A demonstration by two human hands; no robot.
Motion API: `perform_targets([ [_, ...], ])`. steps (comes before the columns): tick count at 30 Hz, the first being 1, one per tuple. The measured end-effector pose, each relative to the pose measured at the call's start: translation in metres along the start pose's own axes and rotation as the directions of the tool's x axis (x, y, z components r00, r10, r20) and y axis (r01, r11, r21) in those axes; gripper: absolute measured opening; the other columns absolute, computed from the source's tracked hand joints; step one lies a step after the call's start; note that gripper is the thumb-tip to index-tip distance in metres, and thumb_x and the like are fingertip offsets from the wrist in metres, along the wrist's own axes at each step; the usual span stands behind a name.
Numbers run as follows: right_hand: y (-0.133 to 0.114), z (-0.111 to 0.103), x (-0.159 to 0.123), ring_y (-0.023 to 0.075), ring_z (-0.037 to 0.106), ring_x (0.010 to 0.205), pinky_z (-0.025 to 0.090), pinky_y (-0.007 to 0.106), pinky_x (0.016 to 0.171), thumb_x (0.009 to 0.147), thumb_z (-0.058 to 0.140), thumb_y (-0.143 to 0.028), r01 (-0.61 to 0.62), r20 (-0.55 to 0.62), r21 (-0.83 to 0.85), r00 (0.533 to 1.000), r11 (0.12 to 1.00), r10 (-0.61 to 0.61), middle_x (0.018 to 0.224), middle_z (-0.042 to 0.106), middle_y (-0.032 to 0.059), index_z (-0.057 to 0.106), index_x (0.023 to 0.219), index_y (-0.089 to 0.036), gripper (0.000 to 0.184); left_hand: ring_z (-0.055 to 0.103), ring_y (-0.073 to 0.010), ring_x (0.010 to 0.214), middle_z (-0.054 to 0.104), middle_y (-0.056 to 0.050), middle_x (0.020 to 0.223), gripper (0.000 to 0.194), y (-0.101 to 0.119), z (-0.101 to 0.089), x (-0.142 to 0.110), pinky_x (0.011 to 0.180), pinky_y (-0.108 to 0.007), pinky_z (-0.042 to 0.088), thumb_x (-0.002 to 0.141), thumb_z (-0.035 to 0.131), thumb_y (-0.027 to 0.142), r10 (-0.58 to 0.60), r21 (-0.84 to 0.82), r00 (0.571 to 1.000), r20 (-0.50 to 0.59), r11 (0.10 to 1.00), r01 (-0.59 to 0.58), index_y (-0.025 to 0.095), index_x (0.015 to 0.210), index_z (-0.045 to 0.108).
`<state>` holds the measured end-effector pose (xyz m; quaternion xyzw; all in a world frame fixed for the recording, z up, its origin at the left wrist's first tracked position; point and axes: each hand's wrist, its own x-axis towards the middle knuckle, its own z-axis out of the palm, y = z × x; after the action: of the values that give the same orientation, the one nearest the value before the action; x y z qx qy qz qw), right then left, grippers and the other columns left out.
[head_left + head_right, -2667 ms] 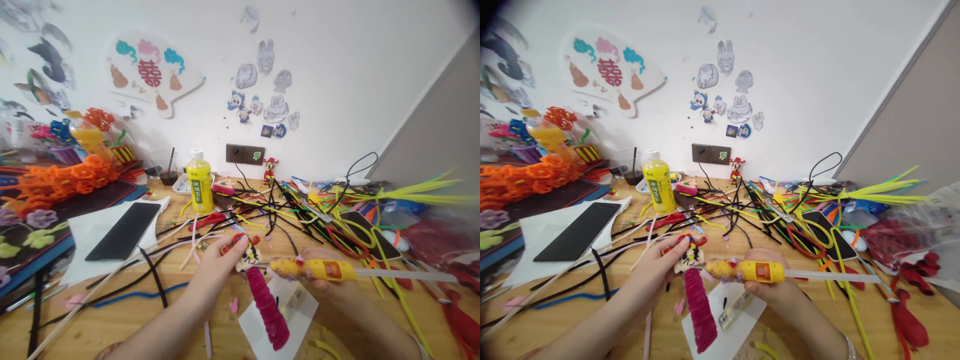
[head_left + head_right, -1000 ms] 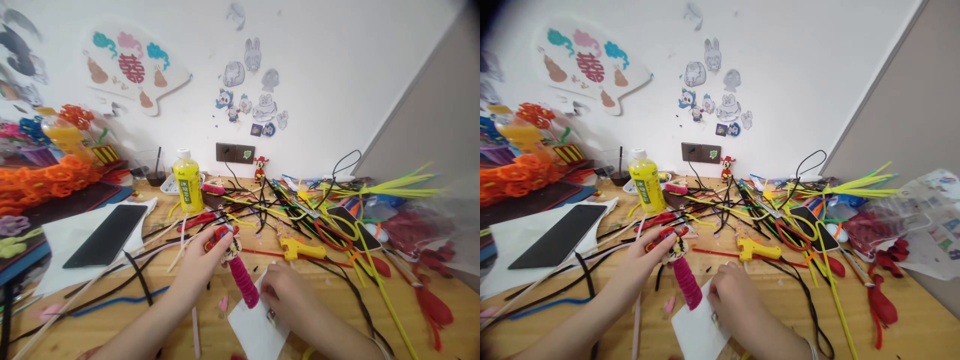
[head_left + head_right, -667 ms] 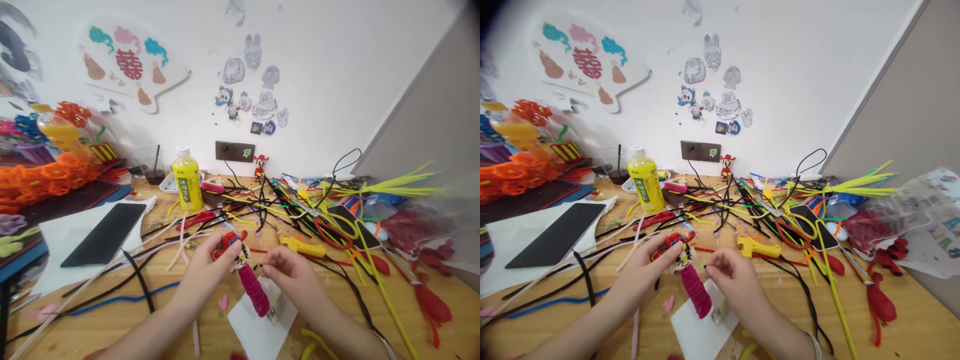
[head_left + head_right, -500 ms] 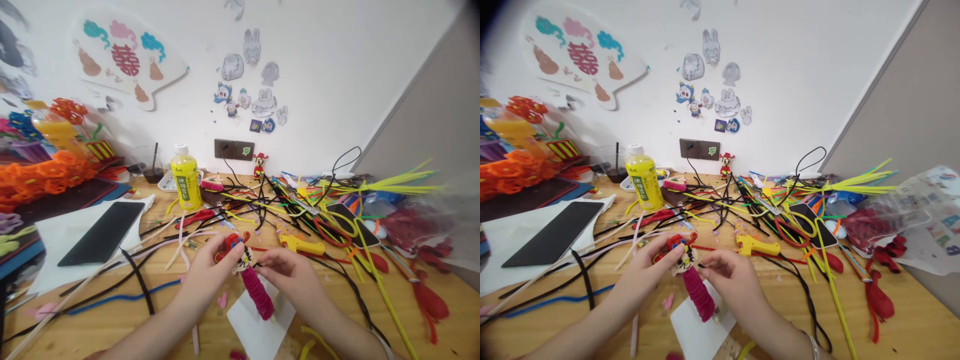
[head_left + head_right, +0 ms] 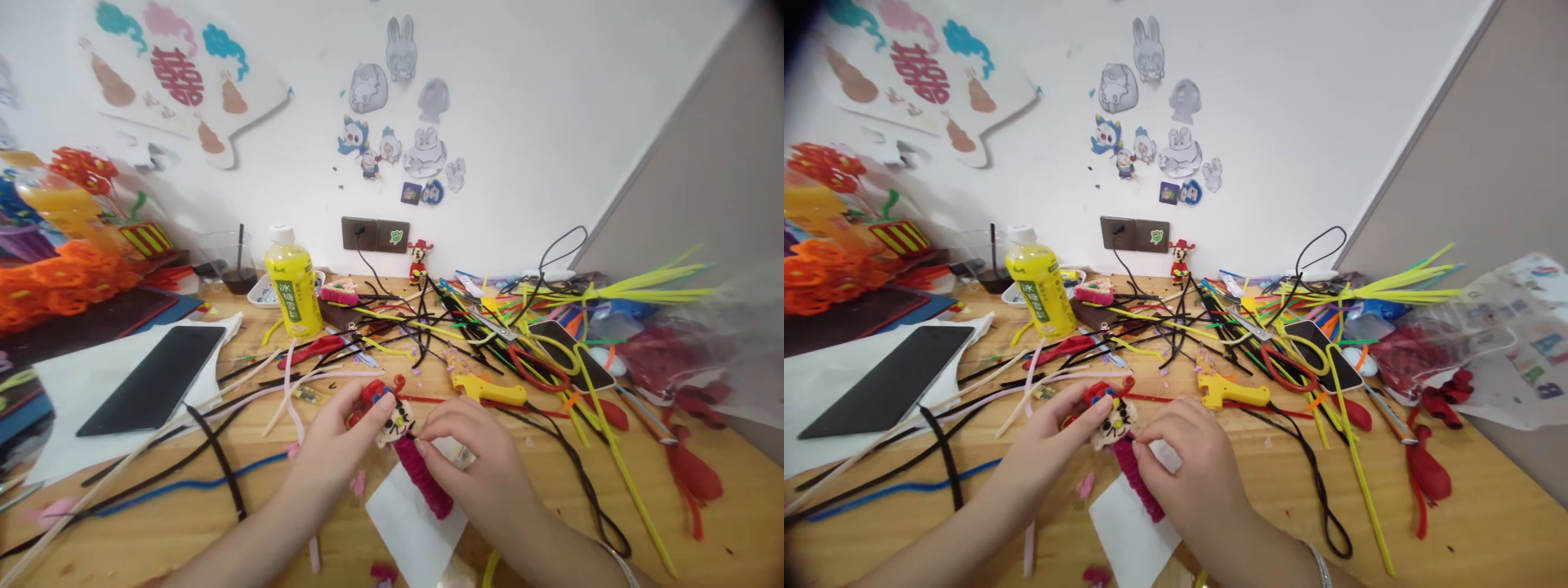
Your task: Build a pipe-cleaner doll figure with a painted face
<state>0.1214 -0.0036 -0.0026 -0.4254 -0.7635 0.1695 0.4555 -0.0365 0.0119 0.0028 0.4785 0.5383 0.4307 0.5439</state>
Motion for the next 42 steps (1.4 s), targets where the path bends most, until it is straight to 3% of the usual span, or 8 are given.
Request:
perform_targets([
  [12,-0.0037,0.0013,-0.0012,0.0149,0.054,0.064,0.044,0.030,0.061,0.074,0.054,-0.011,0.130,-0.071,-0.072,0.988,0.989,-0.135,0.065,0.062,0.0012,0.059,0.068,-0.020,0.012,0.046,-0.0077,0.037,0.046,0.005,0.062,0.034,-0.0044,0.0002,-0.0010,0.024,-0.016,0.033,0.069,0.056,0.047,0.021,0.009,0.999,0.036,1.000,-0.021,0.021,0.091,0.055],
  [31,-0.0085,0.0021,-0.0011,0.0134,0.053,0.059,0.043,0.028,0.057,0.071,0.054,-0.006,0.218,-0.139,-0.115,0.962,0.969,-0.233,0.061,0.060,0.0009,0.057,0.066,-0.019,0.015,0.043,-0.0060,0.036,0.047,0.005,0.064,0.034,-0.0081,0.0007,-0.0012,0.025,-0.016,0.030,0.070,0.053,0.049,0.011,0.047,0.999,0.042,0.999,-0.013,0.022,0.091,0.054],
  [42,-0.0060,0.0024,-0.0024,0.0138,0.052,0.060,0.042,0.028,0.058,0.072,0.054,-0.007,0.173,-0.097,-0.132,0.978,0.976,-0.186,0.060,0.059,0.0009,0.057,0.063,-0.018,0.014,0.042,-0.0051,0.034,0.047,0.005,0.061,0.034,-0.0098,0.0009,-0.0011,0.025,-0.014,0.026,0.070,0.054,0.049,0.006,0.068,1.000,0.007,0.998,-0.007,0.023,0.091,0.055],
])
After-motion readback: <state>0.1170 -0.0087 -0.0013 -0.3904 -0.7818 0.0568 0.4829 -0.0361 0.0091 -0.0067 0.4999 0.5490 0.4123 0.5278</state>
